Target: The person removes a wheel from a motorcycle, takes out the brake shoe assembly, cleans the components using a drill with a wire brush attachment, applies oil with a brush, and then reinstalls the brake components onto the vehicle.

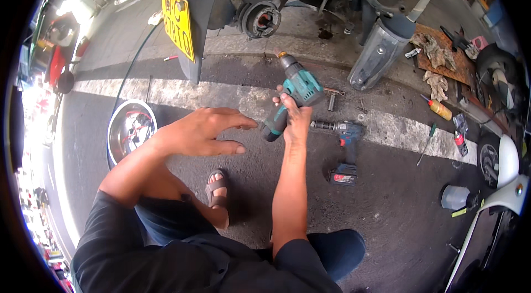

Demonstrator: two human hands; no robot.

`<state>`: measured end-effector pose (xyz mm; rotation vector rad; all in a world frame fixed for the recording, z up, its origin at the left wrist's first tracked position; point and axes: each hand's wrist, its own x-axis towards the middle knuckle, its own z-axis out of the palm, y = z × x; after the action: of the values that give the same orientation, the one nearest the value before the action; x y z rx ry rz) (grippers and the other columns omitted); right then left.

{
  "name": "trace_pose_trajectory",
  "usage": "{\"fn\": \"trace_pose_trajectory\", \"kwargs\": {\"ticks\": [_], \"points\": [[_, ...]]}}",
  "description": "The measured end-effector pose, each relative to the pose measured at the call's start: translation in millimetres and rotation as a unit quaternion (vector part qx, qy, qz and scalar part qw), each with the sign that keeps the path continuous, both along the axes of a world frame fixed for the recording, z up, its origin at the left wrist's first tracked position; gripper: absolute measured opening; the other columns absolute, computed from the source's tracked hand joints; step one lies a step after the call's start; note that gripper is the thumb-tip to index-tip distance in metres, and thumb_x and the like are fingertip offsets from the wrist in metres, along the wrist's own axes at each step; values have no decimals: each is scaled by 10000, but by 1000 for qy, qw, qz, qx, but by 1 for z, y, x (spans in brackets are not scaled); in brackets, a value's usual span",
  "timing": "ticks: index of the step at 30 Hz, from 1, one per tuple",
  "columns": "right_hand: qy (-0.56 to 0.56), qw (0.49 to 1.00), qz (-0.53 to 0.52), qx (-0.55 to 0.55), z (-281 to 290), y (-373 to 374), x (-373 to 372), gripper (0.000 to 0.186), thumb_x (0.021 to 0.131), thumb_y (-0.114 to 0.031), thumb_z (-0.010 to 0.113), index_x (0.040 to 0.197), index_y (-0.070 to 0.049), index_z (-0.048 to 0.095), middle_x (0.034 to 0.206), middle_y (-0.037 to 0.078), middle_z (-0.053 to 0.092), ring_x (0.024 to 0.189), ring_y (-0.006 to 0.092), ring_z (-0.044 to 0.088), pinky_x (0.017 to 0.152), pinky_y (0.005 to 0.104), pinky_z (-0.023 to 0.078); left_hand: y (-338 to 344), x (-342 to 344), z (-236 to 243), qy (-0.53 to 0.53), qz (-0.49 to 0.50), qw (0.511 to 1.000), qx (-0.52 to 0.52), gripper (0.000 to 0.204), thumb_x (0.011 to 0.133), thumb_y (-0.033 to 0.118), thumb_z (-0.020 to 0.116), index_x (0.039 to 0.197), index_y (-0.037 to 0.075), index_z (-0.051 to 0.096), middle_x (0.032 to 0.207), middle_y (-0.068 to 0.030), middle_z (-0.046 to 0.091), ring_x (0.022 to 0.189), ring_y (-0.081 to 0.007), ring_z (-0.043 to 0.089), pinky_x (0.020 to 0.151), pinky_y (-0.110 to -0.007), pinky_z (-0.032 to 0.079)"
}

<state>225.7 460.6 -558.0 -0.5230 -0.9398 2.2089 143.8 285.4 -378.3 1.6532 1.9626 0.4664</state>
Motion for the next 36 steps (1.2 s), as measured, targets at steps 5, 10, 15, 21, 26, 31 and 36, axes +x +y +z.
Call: {"fn": "trace_pose_trajectory", "kwargs": {"ticks": [5,10,15,21,26,31,36], "points": [[-1,999,-45,-11,-4,38,20,363,844,-78,685,1181,-24,563,1026,104,669,828,204,657,768,337,541,83,0,-24,-74,-102,973,192,464,875,343,672,1201,24,586,1169,-175,636,1090,-336,613,911,-439,487],[-106,992,-59,-30,-28,30,3,335,857,-119,681,1162,-31,575,978,98,659,779,198,643,707,346,523,129,31,-51,-223,-103,924,295,442,859,334,676,1180,39,603,1136,-164,642,1063,-336,621,907,-434,487],[-258,963,61,-41,-79,-16,0,313,870,-160,678,1143,-39,586,929,93,649,730,192,629,646,355,505,97,5,-36,-178,-131,955,199,425,816,308,686,1138,36,630,1126,-155,653,1083,-351,607,936,-463,462],[-386,857,342,16,-138,-78,-4,294,885,-209,673,1120,-48,599,870,86,637,672,184,613,573,365,482,43,-38,-31,-86,-116,972,185,512,874,385,651,1259,61,559,1184,-181,614,1128,-359,585,961,-438,459],[-461,681,541,176,-149,-58,-13,287,898,-250,669,1100,-55,611,822,81,628,623,178,600,512,374,464,-13,-63,-23,-112,-59,991,48,517,848,256,711,1276,17,548,1173,-189,625,1067,-322,627,919,-398,492],[-249,941,198,117,-97,61,-109,327,873,-373,681,1036,-91,663,868,59,650,671,85,531,608,285,472,-57,-59,2,-125,65,990,-24,537,834,232,726,1289,14,541,1143,-178,647,1054,-291,631,923,-382,489],[-237,942,63,228,1,116,-202,1264,599,-715,766,1443,79,261,1421,295,407,1346,395,392,1084,456,363,-44,-22,-8,39,90,990,-97,546,828,264,726,1303,68,541,1159,-159,638,1047,-312,634,918,-399,494]]}}
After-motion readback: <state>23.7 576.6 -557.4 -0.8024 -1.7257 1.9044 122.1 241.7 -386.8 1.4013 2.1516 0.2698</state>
